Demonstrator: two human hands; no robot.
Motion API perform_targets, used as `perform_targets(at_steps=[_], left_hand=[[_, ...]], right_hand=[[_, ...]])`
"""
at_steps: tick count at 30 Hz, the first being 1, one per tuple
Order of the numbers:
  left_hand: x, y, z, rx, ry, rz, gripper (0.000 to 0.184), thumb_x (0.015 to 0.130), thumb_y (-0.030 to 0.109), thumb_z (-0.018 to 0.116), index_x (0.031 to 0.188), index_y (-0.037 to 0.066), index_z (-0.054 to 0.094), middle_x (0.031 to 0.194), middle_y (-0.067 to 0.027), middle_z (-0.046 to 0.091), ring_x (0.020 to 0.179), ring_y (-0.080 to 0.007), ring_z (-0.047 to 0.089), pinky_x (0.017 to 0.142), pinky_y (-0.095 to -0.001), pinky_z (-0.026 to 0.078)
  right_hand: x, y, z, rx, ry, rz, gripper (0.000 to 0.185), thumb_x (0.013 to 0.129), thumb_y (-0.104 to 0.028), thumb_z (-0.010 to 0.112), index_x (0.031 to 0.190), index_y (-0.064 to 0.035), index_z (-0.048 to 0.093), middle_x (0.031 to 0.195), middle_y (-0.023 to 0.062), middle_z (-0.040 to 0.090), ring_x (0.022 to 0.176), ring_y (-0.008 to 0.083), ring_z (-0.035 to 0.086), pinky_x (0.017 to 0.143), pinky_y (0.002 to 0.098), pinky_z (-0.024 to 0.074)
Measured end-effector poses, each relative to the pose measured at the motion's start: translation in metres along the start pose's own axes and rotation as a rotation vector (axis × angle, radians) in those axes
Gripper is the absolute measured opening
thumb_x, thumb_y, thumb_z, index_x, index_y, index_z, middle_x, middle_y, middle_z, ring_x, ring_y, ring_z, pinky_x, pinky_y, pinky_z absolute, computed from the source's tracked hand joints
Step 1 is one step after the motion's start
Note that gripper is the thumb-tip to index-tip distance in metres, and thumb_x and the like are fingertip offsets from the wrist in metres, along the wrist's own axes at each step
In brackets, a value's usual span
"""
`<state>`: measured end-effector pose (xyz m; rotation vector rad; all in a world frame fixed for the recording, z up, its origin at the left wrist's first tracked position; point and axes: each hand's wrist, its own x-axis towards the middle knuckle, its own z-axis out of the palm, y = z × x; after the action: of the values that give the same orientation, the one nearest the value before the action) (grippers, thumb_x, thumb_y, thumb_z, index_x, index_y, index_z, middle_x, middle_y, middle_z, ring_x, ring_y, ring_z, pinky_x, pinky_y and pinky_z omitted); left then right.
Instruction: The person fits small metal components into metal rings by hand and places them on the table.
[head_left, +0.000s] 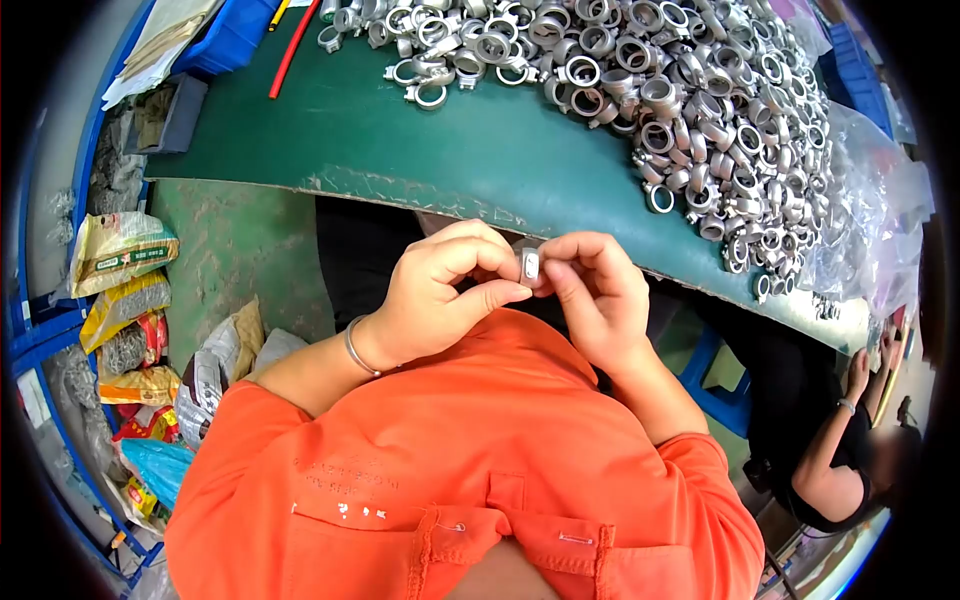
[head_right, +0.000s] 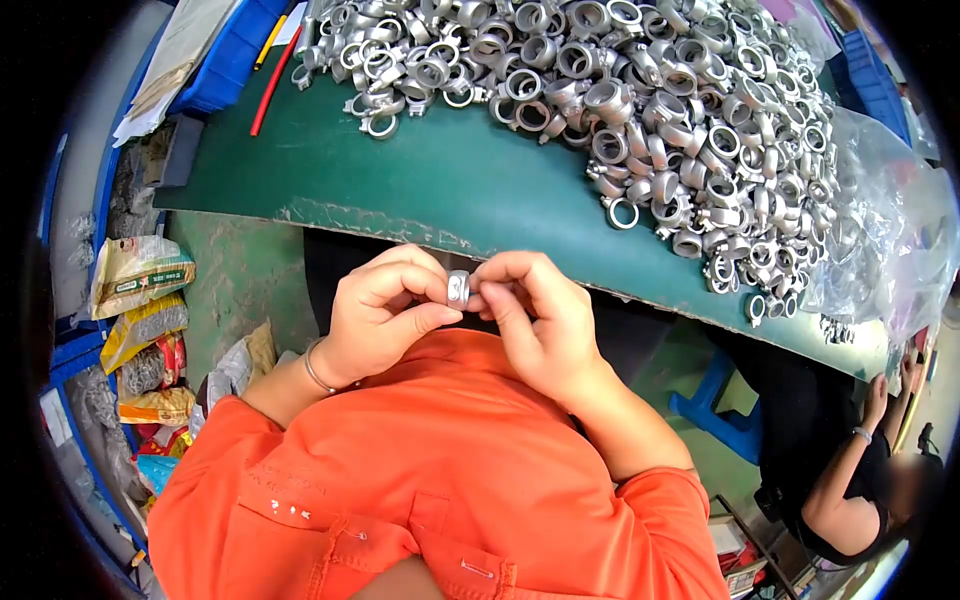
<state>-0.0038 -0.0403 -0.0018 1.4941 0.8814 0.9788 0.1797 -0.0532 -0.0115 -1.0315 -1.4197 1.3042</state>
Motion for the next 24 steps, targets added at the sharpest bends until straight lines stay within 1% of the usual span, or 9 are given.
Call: perform_targets(at_steps=[3,6,9,11,14,15,19,20,24], left_hand=[[0.0,0.002,0.002,0.103,0.011,0.143,0.01,0.072,-0.003,0.067,0.08,0.0,0.061,0.079,-0.0067,0.059,0.069,-0.0143,0.057,0.059,-0.0231,0.046],[-0.002,0.005,0.002,0.191,0.02,0.173,0.012,0.07,-0.005,0.068,0.074,0.001,0.059,0.077,-0.0056,0.057,0.071,-0.0144,0.054,0.061,-0.0262,0.043],[-0.002,0.005,0.003,0.285,0.008,0.281,0.011,0.074,-0.005,0.065,0.08,0.0,0.057,0.077,-0.0058,0.057,0.071,-0.0128,0.055,0.061,-0.0246,0.045],[-0.007,0.0,0.009,-0.186,0.237,-0.06,0.011,0.078,-0.002,0.064,0.086,-0.001,0.057,0.078,-0.0058,0.06,0.068,-0.0109,0.058,0.058,-0.0224,0.048],[-0.004,0.006,-0.005,-0.365,0.106,-0.233,0.015,0.08,-0.002,0.063,0.093,-0.002,0.055,0.087,-0.0079,0.06,0.07,-0.0098,0.06,0.058,-0.0214,0.05],[-0.002,0.008,-0.007,-0.527,0.06,-0.374,0.015,0.08,-0.003,0.062,0.094,-0.002,0.056,0.091,-0.0094,0.059,0.071,-0.0103,0.06,0.058,-0.0214,0.05],[0.006,0.002,-0.002,-0.592,0.085,-0.254,0.031,0.083,0.0,0.06,0.111,-0.003,0.049,0.102,-0.0111,0.057,0.086,-0.0124,0.058,0.071,-0.0241,0.051],[0.006,-0.001,-0.006,-0.542,0.064,-0.253,0.04,0.082,0.0,0.061,0.118,-0.003,0.043,0.105,-0.0109,0.056,0.092,-0.0137,0.057,0.077,-0.0255,0.051],[0.012,0.01,-0.02,-0.632,0.187,-0.393,0.035,0.084,-0.003,0.054,0.117,-0.002,0.043,0.102,-0.0099,0.055,0.087,-0.0156,0.058,0.069,-0.0259,0.053]], right_hand=[[0.005,-0.015,-0.005,0.392,-0.057,0.302,0.017,0.09,-0.001,0.048,0.107,0.0028,0.052,0.085,0.0056,0.06,0.076,0.0099,0.059,0.069,0.0231,0.0494],[0.005,-0.005,-0.011,0.43,-0.254,0.284,0.023,0.088,0.0,0.052,0.11,0.003,0.051,0.089,0.0068,0.06,0.081,0.0111,0.059,0.072,0.0242,0.0489],[0.005,-0.005,0.001,0.534,-0.112,0.135,0.026,0.084,0.003,0.056,0.109,0.0032,0.051,0.095,0.009,0.059,0.086,0.0135,0.058,0.075,0.0252,0.049],[0.009,-0.002,0.002,0.536,-0.045,0.026,0.039,0.076,0.011,0.062,0.111,0.0018,0.046,0.106,0.013,0.055,0.093,0.0164,0.057,0.079,0.028,0.0496],[0.013,0.0,0.005,0.475,0.007,-0.106,0.044,0.073,0.013,0.063,0.111,-0.0001,0.044,0.106,0.0137,0.055,0.093,0.0173,0.058,0.079,0.0279,0.0497],[0.015,0.0,0.006,0.393,0.021,-0.176,0.044,0.073,0.013,0.063,0.11,-0.001,0.043,0.104,0.0136,0.055,0.092,0.0172,0.058,0.078,0.0276,0.0496],[0.03,-0.005,0.0,-0.323,-0.086,-0.558,0.034,0.069,0.015,0.06,0.099,0.0001,0.052,0.103,0.0144,0.057,0.088,0.0269,0.059,0.076,0.0326,0.0484],[0.034,-0.01,0.002,-0.364,-0.16,-0.561,0.032,0.065,0.017,0.058,0.093,0.0014,0.056,0.106,0.0156,0.057,0.088,0.0316,0.058,0.076,0.0363,0.0479],[0.066,-0.022,0.008,-0.525,-0.122,-0.542,0.033,0.065,0.014,0.054,0.095,0.0012,0.056,0.102,0.0162,0.056,0.087,0.0321,0.056,0.073,0.0352,0.0483]])
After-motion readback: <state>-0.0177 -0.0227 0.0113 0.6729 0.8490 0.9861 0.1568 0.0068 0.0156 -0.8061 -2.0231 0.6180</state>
